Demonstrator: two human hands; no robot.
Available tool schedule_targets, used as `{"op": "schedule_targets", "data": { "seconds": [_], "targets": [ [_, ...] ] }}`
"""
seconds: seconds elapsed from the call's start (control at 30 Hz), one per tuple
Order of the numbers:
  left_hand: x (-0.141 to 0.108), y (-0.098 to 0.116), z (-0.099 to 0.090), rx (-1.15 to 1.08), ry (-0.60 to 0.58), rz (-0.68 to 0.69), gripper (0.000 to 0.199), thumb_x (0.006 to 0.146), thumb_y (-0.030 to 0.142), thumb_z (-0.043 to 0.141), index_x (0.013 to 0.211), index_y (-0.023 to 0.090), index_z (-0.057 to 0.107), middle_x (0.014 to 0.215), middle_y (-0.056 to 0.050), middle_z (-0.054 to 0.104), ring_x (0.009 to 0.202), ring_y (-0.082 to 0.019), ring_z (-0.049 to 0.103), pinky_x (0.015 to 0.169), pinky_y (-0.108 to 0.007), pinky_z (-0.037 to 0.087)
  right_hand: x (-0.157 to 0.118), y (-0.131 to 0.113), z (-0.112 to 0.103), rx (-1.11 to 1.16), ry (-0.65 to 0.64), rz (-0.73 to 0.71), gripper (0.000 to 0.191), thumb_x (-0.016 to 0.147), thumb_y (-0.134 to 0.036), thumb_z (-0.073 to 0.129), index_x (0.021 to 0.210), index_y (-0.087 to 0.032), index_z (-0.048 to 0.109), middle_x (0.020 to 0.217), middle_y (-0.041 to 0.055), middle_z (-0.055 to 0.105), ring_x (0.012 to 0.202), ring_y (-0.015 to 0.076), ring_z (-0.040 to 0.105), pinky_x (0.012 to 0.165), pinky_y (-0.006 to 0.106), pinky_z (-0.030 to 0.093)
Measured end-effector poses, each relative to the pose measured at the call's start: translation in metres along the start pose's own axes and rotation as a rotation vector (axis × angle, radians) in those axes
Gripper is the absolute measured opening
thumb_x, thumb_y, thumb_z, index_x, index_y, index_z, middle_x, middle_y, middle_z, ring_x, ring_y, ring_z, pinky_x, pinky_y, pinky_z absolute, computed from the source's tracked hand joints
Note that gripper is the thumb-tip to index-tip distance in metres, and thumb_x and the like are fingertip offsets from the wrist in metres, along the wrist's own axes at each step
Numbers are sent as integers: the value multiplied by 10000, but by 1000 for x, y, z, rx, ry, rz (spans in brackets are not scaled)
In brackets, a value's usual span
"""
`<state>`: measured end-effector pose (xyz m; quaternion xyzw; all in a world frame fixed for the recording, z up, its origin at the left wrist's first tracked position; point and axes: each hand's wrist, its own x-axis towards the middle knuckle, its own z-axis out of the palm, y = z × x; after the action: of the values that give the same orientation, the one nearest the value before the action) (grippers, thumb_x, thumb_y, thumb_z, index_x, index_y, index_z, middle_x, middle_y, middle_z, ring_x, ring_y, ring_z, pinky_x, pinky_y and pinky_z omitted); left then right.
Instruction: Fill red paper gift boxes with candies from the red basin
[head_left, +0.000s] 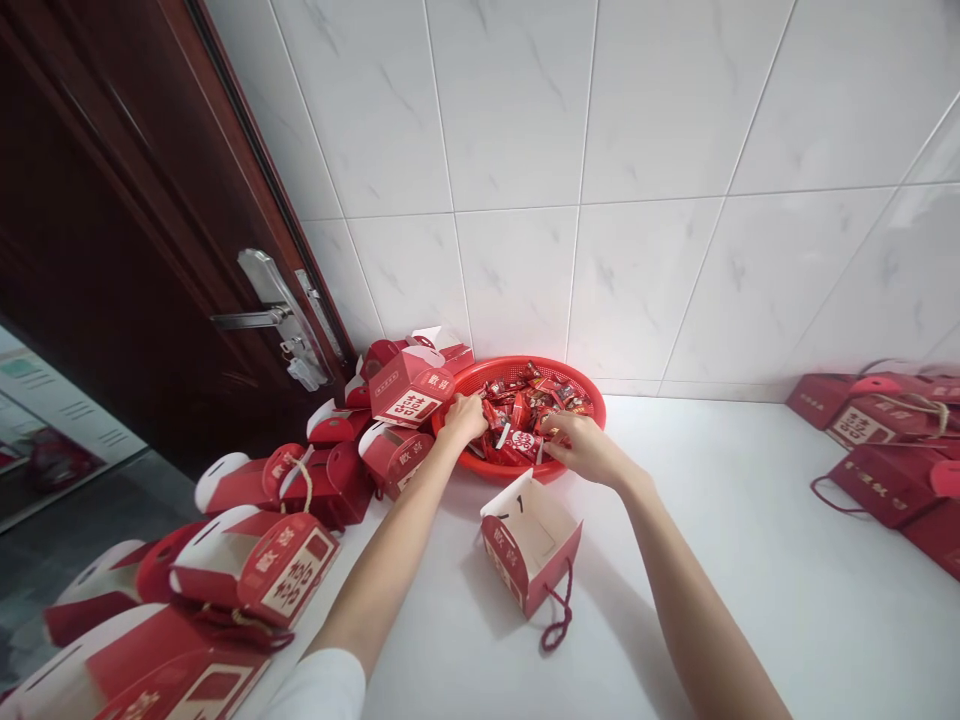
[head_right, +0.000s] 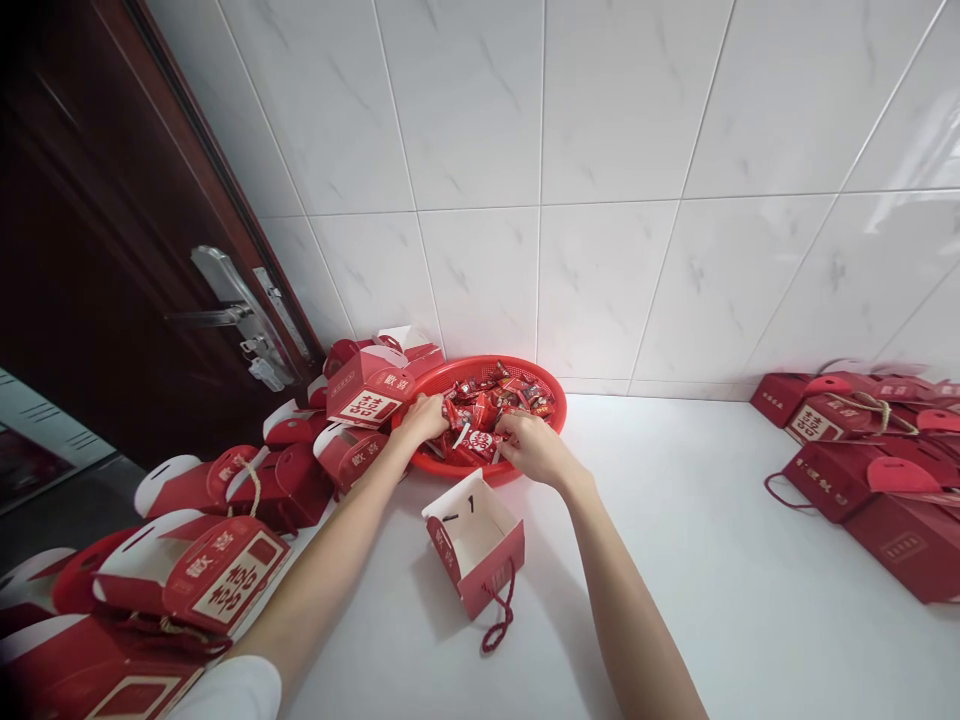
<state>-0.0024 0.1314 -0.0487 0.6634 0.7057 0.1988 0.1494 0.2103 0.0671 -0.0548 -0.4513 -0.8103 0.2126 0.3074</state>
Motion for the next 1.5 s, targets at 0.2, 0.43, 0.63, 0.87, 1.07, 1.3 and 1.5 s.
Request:
{"op": "schedule_targets", "data": {
  "seconds": [0.2,0.43,0.63,0.87,1.07,1.3,1.5],
  "targets": [
    [4,-8,4,-370,76,128,523,785,211,704,1297,163,608,1170,-131,726,1102,-259,686,957,-347,523,8,12,19,102,54,63,179,776,-78,625,896,-204,666,818,13,701,697,168,658,658,280,491],
    [-23,10,6,-1348,-218,307,635,620,287,855,1211,214,633,960,-25,721,898,-183,689,877,-335,543,8,0,16,532,209,110,297,945,-475,516,973,-207,638,972,70,746,865,218,724,763,347,588],
    [-36,25,5,-1399,-245,465,403,606,220,845,975,204,684,969,-37,741,967,-205,686,879,-318,525,6,-19,12,1003,122,154,449,796,-620,701,951,-204,634,800,40,742,710,210,731,749,370,598],
    [-41,22,-8,-1393,-216,390,335,690,379,788,940,159,757,979,-79,760,935,-244,700,777,-329,557,3,-27,10,965,432,100,411,695,-435,852,977,-234,630,816,17,734,712,190,688,699,343,597],
    [-47,26,-9,-1212,-186,433,353,683,399,848,911,142,767,902,-62,770,907,-233,701,862,-355,549,1,-31,6,861,456,53,381,707,-438,830,956,-238,624,756,1,685,688,187,663,675,334,581],
    [-35,9,-15,-927,-107,380,421,727,506,766,971,163,774,1007,-88,781,961,-267,710,890,-373,543,0,-17,-1,576,567,53,320,778,-440,738,983,-230,611,833,23,671,711,183,637,682,331,554],
    [-29,-6,-6,-445,-290,400,309,708,490,747,772,189,775,756,-36,770,737,-239,689,686,-302,508,3,0,-1,296,593,144,236,792,-407,652,925,-228,576,940,52,708,699,182,630,696,347,538]
  ]
}}
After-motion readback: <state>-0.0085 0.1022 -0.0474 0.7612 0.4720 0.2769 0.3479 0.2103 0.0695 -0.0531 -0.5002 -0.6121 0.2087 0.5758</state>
